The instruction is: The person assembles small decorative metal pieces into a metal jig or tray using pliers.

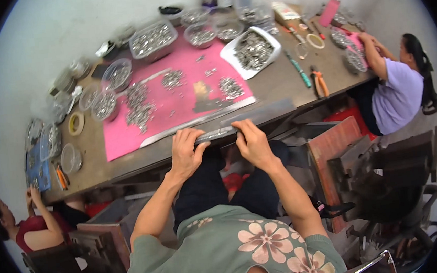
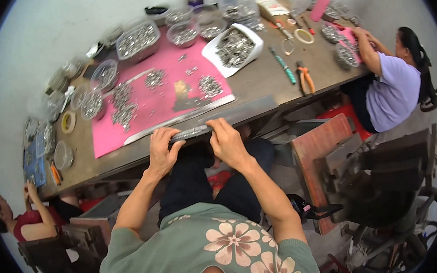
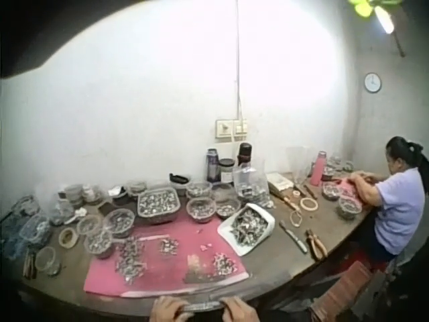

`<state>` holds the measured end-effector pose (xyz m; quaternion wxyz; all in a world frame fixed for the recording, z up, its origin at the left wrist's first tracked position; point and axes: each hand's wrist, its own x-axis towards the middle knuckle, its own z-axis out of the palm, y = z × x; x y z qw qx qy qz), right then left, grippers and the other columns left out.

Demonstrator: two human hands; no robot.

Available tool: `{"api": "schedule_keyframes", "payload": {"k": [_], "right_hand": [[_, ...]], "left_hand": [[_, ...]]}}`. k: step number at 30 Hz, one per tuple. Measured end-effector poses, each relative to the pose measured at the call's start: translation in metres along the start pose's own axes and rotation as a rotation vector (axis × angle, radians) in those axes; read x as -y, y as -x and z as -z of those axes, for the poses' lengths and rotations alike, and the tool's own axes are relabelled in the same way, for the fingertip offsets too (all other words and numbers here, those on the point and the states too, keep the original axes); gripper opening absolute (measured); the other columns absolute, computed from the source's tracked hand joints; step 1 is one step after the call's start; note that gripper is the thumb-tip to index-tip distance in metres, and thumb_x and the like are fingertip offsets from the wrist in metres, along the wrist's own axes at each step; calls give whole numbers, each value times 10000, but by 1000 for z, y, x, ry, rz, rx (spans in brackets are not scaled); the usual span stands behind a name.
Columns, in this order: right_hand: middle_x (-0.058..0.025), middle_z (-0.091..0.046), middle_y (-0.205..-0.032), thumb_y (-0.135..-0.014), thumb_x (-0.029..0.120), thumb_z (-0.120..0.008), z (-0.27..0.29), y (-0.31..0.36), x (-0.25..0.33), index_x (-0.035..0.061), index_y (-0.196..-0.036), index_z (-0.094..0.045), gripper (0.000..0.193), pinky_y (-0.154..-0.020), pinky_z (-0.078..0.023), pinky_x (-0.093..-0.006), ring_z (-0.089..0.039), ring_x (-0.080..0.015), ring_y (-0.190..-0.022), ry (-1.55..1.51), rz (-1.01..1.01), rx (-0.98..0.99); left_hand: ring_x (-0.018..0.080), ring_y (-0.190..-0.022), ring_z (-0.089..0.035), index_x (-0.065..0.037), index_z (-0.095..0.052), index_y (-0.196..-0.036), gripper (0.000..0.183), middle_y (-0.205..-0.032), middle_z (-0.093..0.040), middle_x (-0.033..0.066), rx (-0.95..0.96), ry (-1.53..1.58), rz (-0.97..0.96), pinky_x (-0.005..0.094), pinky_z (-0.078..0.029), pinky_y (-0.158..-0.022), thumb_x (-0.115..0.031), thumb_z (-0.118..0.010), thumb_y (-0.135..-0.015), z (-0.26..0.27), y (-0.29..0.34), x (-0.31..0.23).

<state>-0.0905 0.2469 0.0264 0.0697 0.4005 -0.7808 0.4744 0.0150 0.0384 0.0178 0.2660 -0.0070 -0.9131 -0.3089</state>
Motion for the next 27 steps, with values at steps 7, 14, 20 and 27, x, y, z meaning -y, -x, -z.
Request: {"api": "schedule_keyframes", "payload": {"k": [7,14,20,27], "right_hand": [[-192,-625,-1030,-860,-102,-586,-62,-26,4,-41,-1183,-630,331,-800,-519,-398,-643,-366,-902,38,-17,45],[-170,-592,-1259,-783,1,-720,-86,-45,1,-4,-1253,-619,480,-1010,-447,-460,-559,-370,-1176,135,130,39],[-154,-567,-1314,-753,110,-813,-88,-37,-6,31,-1336,-573,636,-1046,-425,-477,-519,-375,-1233,204,119,113],[-165,-614,-1175,-757,112,-842,-95,-32,-18,11,-1320,-575,632,-953,-468,-463,-580,-377,-1078,187,140,12]], "left_hand": [[311,-929,-573,-34,-678,-1079,289,-992,-629,99,-13,-37,75,415,-434,-841,-126,-774,-822,23,10,52],[270,-950,-555,-79,-752,-1101,245,-995,-624,67,-95,-62,110,392,-431,-825,-127,-747,-861,21,-3,66],[244,-1015,-579,-131,-757,-1100,256,-1036,-654,34,-123,-127,37,422,-374,-946,-159,-767,-845,18,7,55],[308,-1296,-558,-115,-722,-1126,300,-1319,-665,74,-135,-173,-32,531,-247,-1174,-147,-782,-834,6,5,60]]}}
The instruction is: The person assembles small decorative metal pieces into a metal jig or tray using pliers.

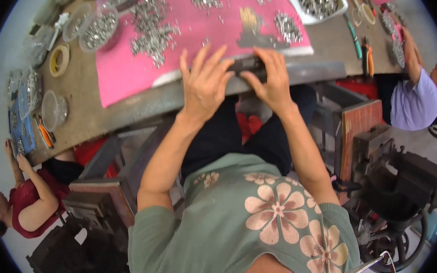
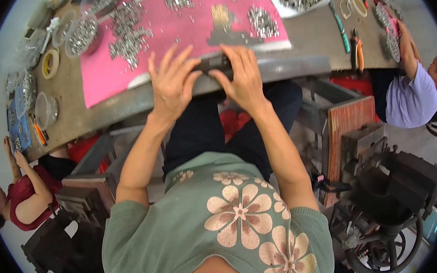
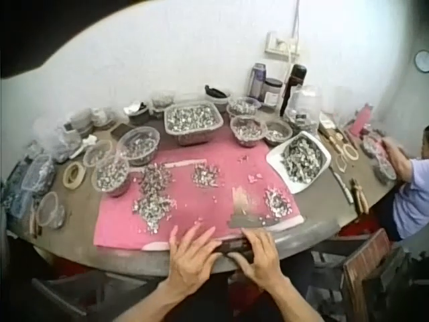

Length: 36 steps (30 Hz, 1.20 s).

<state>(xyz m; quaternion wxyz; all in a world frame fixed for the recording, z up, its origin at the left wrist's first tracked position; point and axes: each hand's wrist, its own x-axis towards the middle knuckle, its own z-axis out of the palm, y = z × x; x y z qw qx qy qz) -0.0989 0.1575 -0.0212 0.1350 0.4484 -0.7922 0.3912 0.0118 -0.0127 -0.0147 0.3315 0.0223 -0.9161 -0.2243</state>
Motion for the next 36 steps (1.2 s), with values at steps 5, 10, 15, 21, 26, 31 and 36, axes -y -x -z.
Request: {"api": "schedule_keyframes", "payload": {"k": [5,10,15,21,26,31,36], "right_hand": [[-138,-630,-1125,-746,163,-859,-10,-7,-7,13,-1231,-625,560,-909,-486,-427,-589,-345,-1029,-8,79,-70],[-119,-615,-1085,-745,170,-858,-2,-7,-5,29,-1157,-666,476,-864,-493,-425,-581,-330,-989,-1,77,-67],[-130,-598,-1100,-745,167,-851,2,0,1,30,-1163,-658,480,-882,-487,-440,-581,-342,-1006,-13,22,-48],[-124,-624,-1093,-769,157,-838,5,-3,3,24,-1144,-668,433,-904,-483,-437,-595,-331,-1035,-12,21,-45],[-90,-670,-945,-827,92,-751,13,-23,-7,29,-1048,-698,235,-915,-455,-420,-633,-281,-945,9,112,24],[-116,-607,-919,-804,78,-620,9,-35,-10,-14,-992,-657,212,-974,-457,-454,-610,-284,-927,198,380,124],[-134,-579,-903,-779,95,-613,16,-48,-8,-7,-986,-622,231,-927,-466,-459,-590,-323,-904,190,499,146]], "left_hand": [[361,-1306,-583,-1,-535,-1311,325,-1341,-622,210,-299,441,74,540,-359,-1169,-108,-602,-1011,20,30,5],[385,-1236,-621,33,-406,-1400,365,-1409,-540,264,-397,729,643,449,-555,-987,-204,-394,-1122,67,68,0],[276,-1064,-709,23,-551,-1251,331,-1209,-674,207,-106,1035,1044,346,-592,-853,-261,-445,-1119,83,85,18],[278,-1008,-624,-45,-624,-1215,435,-1134,-670,111,-100,112,133,397,-471,-895,-112,-815,-829,50,26,-8],[301,-1101,-569,-70,-604,-1315,613,-1210,-615,110,-19,-70,124,449,-357,-1000,-268,-845,-787,19,8,7],[290,-1087,-574,-62,-604,-1316,623,-1197,-621,111,-59,-59,112,440,-363,-987,-273,-851,-785,10,16,12],[282,-1057,-581,-65,-610,-1308,624,-1167,-633,103,-81,-73,94,432,-364,-969,-276,-861,-777,8,16,12]]}}
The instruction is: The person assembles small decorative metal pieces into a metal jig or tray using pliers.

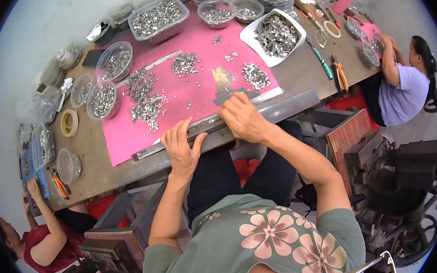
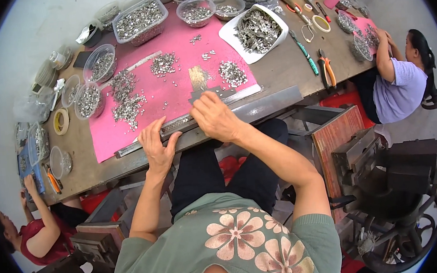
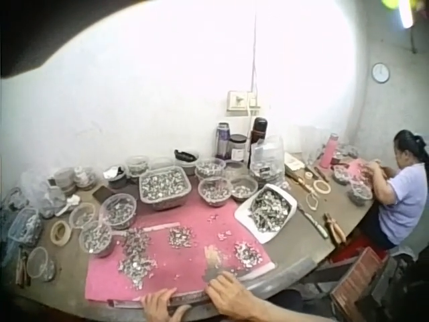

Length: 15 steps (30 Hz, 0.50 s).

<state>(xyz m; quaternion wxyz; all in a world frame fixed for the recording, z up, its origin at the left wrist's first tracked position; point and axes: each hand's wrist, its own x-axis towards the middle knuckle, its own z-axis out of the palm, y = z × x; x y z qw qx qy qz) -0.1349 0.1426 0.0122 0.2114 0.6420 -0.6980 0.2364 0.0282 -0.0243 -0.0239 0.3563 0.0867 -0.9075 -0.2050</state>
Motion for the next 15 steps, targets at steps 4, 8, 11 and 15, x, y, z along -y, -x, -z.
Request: {"api": "schedule_keyframes", "payload": {"k": [4,8,11,15], "right_hand": [[-135,-597,-904,-788,41,-648,32,-18,-54,21,-1004,-627,217,-883,-452,-448,-602,-318,-913,159,-158,-272],[-131,-627,-950,-851,19,-674,67,-6,-106,38,-1038,-646,190,-875,-440,-446,-617,-312,-949,507,-477,-430],[-115,-661,-1009,-875,30,-706,52,23,-85,57,-1043,-677,173,-844,-460,-410,-630,-304,-957,244,-574,-267],[-101,-626,-950,-853,12,-716,27,37,-42,54,-973,-698,129,-831,-453,-404,-612,-296,-937,-19,-502,-99]], "left_hand": [[277,-1045,-581,-66,-617,-1296,613,-1161,-635,100,-12,-9,-5,427,-363,-966,-278,-862,-776,2,1,1],[272,-1043,-582,-67,-628,-1277,594,-1154,-640,93,-17,-2,4,426,-362,-964,-278,-863,-774,0,0,-1],[264,-1044,-581,-74,-639,-1263,576,-1154,-644,81,-3,2,9,429,-352,-975,-278,-863,-773,1,1,-1],[254,-1051,-586,-96,-676,-1185,453,-1135,-652,65,16,10,18,440,-328,-1001,-247,-844,-792,5,-9,-9]]}}
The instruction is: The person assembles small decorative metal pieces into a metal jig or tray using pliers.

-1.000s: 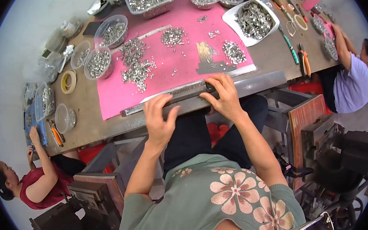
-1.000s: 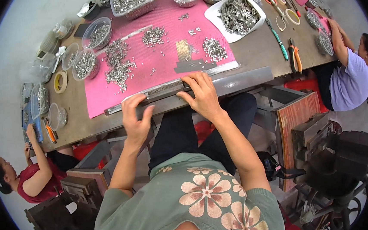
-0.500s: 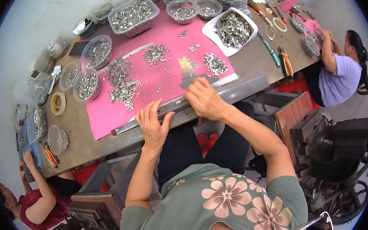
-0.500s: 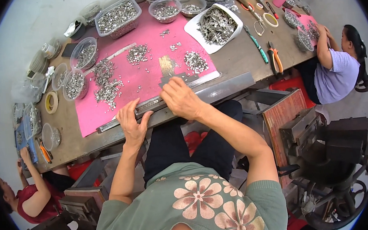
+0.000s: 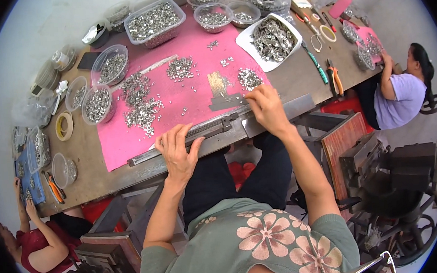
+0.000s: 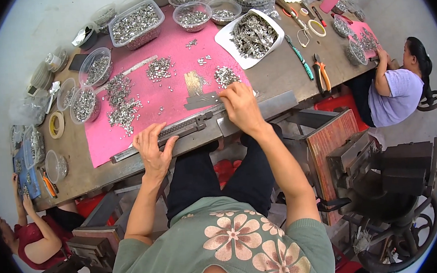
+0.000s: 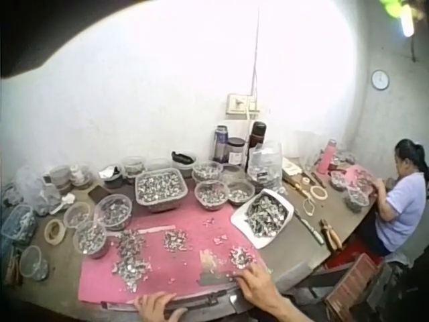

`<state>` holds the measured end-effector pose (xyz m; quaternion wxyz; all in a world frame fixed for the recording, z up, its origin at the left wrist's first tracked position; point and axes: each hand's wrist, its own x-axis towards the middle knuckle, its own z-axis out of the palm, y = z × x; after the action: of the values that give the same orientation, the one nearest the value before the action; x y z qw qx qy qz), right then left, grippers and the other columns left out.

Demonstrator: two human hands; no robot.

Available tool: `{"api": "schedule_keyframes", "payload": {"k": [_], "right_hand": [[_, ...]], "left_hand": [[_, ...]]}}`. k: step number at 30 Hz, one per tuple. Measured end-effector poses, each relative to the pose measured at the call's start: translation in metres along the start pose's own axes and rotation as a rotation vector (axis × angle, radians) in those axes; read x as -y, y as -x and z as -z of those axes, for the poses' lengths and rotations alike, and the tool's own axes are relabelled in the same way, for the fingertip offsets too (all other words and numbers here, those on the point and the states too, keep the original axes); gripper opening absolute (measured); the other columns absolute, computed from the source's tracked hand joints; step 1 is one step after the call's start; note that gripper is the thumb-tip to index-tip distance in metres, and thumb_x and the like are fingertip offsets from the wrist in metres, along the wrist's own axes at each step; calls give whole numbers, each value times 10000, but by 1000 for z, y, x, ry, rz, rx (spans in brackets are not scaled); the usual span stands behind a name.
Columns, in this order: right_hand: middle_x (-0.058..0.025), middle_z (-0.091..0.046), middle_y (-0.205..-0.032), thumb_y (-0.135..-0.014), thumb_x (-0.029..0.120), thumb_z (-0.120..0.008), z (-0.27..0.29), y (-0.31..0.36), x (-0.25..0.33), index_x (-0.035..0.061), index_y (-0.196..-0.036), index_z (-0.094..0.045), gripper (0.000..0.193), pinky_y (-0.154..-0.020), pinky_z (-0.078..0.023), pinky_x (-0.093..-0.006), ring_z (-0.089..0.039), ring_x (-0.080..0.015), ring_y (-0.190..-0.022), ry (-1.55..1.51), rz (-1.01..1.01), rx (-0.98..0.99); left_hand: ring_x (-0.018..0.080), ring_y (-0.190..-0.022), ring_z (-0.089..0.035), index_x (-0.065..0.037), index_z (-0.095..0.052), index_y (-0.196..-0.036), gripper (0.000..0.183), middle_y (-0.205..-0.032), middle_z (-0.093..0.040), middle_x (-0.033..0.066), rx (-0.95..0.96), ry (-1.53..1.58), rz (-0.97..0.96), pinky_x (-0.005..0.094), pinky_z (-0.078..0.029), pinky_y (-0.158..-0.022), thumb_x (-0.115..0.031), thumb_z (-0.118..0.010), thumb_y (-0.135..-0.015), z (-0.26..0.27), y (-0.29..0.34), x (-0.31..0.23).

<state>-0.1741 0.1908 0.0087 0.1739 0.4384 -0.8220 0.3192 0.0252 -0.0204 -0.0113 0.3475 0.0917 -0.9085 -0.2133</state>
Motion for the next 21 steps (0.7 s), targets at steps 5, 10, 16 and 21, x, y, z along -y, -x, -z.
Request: {"api": "schedule_keyframes", "payload": {"k": [5,10,16,21], "right_hand": [[-88,-574,-887,-821,20,-733,-14,3,4,41,-903,-680,100,-803,-431,-409,-589,-286,-894,-45,-42,13],[-92,-566,-898,-815,30,-733,-25,6,3,44,-914,-657,126,-792,-423,-418,-575,-289,-892,8,-31,-11],[-90,-558,-922,-834,53,-709,-32,8,2,61,-944,-623,139,-809,-402,-418,-560,-288,-909,47,-16,-66],[-85,-591,-900,-838,29,-715,-29,11,-4,54,-944,-641,131,-796,-420,-409,-576,-294,-871,-83,-83,-102]], "left_hand": [[214,-1030,-590,-153,-717,-976,156,-1016,-649,2,18,115,-140,478,-319,-1023,-136,-773,-831,-23,-47,-25],[228,-1024,-579,-143,-712,-932,99,-944,-629,3,153,143,-199,487,-305,-1032,-156,-758,-845,-78,-88,-30],[234,-1057,-556,-149,-716,-924,79,-932,-609,13,294,113,-248,558,-289,-1041,-171,-750,-855,-99,-106,-23],[238,-1060,-559,-147,-717,-926,99,-936,-613,23,311,79,-340,566,-288,-1047,-204,-752,-854,-103,-108,-20]]}}
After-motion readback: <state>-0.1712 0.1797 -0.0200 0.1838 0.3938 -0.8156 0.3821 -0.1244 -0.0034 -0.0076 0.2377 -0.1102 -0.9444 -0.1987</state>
